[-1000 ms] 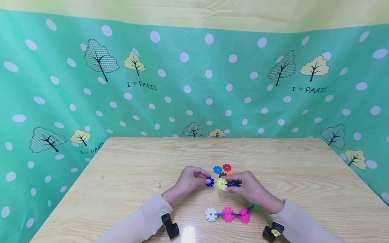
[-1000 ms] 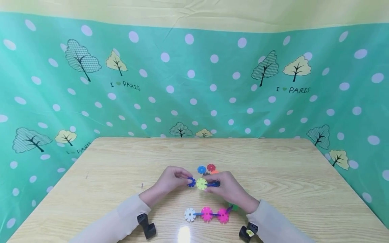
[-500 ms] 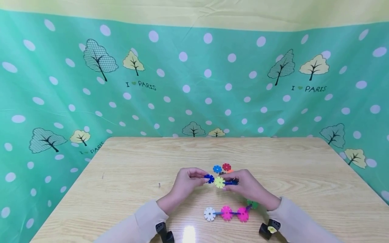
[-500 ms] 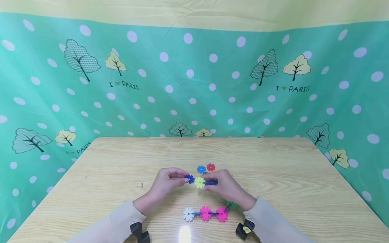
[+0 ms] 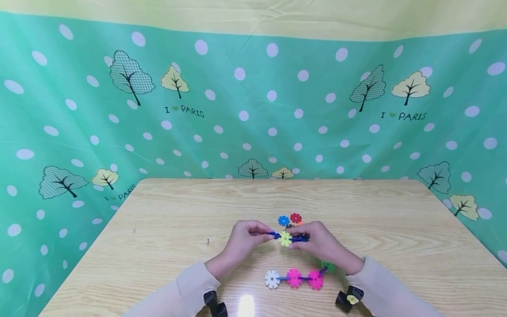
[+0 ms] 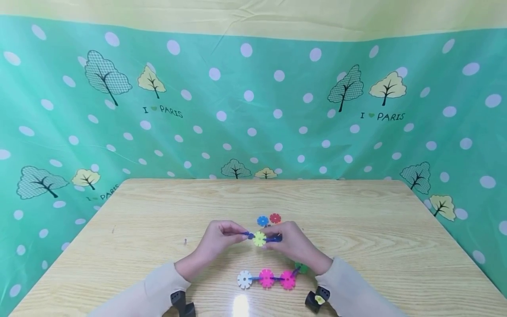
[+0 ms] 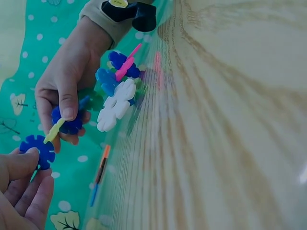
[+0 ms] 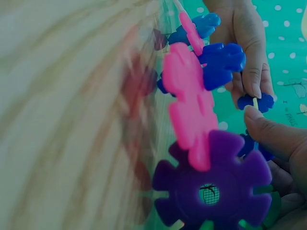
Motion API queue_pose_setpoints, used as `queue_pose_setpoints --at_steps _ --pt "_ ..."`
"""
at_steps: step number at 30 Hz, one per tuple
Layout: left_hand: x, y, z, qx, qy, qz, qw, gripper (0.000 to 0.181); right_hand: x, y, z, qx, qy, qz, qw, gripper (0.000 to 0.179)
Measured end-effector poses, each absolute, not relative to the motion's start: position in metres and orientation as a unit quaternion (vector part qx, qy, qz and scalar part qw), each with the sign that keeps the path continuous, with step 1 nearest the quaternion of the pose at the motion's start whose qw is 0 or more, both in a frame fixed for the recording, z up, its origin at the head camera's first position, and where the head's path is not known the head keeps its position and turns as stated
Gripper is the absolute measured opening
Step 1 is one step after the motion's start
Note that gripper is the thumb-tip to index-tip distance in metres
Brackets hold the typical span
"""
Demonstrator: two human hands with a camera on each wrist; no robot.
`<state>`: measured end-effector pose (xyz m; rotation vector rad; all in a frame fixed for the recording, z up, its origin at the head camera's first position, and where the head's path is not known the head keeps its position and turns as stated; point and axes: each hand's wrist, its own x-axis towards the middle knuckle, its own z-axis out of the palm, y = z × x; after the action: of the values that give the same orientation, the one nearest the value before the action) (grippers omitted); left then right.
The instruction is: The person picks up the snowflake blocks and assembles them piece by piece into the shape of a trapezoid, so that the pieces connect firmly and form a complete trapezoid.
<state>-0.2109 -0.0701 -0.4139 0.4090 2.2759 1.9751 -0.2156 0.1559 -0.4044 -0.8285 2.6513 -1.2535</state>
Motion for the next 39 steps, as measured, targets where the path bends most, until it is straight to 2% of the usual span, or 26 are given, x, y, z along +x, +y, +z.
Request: queue_pose_setpoints --at_steps 7,22,25,33,39 --pt "-0.212 -0.070 -0.416 0.150 0.757 0.636 0.036 0.011 -0.215 0.156 -0.405 -0.263 0.863 -0.430 0.040 0.039" --pt "-0.214 -0.069 -0.421 0.241 0.748 0.618 -0.011 0.008 -0.213 0.156 -0.403 -0.287 0.851 -0.439 0.034 0.032" --pt "-0.213 -0.068 -0.422 0.234 0.749 0.620 0.001 0.008 -0.213 0.158 -0.404 -0.291 0.853 -0.431 0.043 0.033" --pt "-0.209 -0.065 -0.420 0.200 0.752 0.622 0.088 0.011 -0.211 0.168 -0.405 -0.297 0.864 -0.401 0.062 0.033" --pt "-0.213 -0.069 -0.419 0.209 0.778 0.581 0.118 0.023 -0.211 0.174 -0.403 -0.308 0.862 -0.397 0.073 0.035"
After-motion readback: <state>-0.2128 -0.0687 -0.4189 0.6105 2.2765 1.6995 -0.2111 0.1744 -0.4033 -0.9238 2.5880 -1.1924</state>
